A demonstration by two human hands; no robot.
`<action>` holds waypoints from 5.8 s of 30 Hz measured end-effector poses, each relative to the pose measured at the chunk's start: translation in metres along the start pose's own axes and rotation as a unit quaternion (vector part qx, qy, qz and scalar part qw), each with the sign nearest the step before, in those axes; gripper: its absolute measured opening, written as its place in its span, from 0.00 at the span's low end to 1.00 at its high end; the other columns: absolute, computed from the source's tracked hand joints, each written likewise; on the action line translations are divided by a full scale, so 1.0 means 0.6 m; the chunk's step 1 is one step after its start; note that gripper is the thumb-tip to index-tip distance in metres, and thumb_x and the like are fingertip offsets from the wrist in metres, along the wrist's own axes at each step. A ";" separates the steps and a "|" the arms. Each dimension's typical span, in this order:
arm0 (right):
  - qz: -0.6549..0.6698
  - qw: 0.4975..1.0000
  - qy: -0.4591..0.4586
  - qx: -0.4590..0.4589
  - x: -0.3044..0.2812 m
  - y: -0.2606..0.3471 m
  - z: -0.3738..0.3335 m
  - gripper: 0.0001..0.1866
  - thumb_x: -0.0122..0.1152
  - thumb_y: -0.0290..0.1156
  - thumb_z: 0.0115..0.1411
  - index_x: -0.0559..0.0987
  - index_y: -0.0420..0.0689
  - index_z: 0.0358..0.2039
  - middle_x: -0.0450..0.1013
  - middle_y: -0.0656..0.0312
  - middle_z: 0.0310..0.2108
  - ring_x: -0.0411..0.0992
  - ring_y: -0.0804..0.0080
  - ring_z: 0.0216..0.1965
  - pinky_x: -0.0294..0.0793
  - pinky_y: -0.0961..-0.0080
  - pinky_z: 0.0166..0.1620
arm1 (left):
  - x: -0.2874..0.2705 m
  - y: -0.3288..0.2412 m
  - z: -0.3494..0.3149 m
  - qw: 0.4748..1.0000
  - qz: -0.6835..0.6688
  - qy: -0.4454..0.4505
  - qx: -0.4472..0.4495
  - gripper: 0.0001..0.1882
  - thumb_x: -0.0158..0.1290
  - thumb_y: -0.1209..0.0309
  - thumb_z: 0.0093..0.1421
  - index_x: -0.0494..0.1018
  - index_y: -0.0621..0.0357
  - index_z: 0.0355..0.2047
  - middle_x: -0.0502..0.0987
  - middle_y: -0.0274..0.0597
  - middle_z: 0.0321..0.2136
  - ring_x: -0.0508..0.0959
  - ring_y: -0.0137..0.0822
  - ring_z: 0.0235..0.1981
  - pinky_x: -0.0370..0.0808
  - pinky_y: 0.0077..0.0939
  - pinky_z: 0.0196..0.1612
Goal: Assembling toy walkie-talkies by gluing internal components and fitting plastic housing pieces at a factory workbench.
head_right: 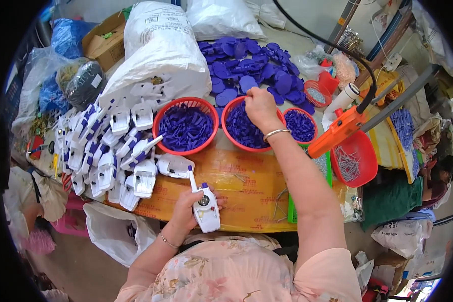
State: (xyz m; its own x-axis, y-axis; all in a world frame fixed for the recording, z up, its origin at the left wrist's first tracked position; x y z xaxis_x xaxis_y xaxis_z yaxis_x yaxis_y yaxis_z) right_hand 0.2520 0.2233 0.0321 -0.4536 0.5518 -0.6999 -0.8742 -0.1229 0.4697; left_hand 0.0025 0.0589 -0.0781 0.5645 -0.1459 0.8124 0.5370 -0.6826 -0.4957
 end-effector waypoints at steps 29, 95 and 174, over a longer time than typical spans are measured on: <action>0.102 0.991 0.049 0.065 0.048 0.026 0.095 0.18 0.65 0.31 0.42 0.79 0.37 0.36 0.76 0.47 0.34 0.75 0.57 0.36 0.73 0.68 0.43 | -0.005 0.009 0.009 0.996 0.086 -0.013 -0.004 0.10 0.48 0.73 0.59 0.72 0.66 0.38 0.78 0.48 0.32 0.80 0.37 0.32 0.78 0.30 0.36; 0.173 0.966 0.015 -0.191 -0.123 0.206 -0.343 0.35 0.71 0.28 0.42 0.67 0.33 0.51 0.65 0.47 0.43 0.67 0.51 0.42 0.70 0.63 0.44 | 0.138 -0.033 -0.021 0.887 0.320 0.064 0.328 0.27 0.56 0.75 0.47 0.63 0.62 0.49 0.69 0.41 0.45 0.71 0.32 0.46 0.70 0.28 0.51; 0.618 0.743 0.168 0.197 -0.077 0.148 -0.366 0.29 0.64 0.25 0.47 0.69 0.37 0.51 0.69 0.61 0.48 0.68 0.71 0.48 0.67 0.74 0.52 | 0.090 -0.064 -0.066 0.826 0.524 0.061 0.199 0.23 0.52 0.73 0.54 0.65 0.62 0.51 0.73 0.43 0.35 0.73 0.33 0.36 0.71 0.26 0.39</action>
State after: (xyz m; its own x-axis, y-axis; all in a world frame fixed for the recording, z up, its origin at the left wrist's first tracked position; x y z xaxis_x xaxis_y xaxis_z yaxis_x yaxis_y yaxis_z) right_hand 0.1574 0.0057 -0.0118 -0.9427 -0.0271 0.3324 0.3335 -0.0772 0.9396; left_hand -0.0122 0.0490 -0.0033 0.7957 -0.5950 -0.1129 -0.0289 0.1489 -0.9884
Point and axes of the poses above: each hand's wrist, its own z-axis towards the middle knuckle, its own x-axis out of the palm, y = z × x, the point moved 5 cm from there along z, towards the middle knuckle
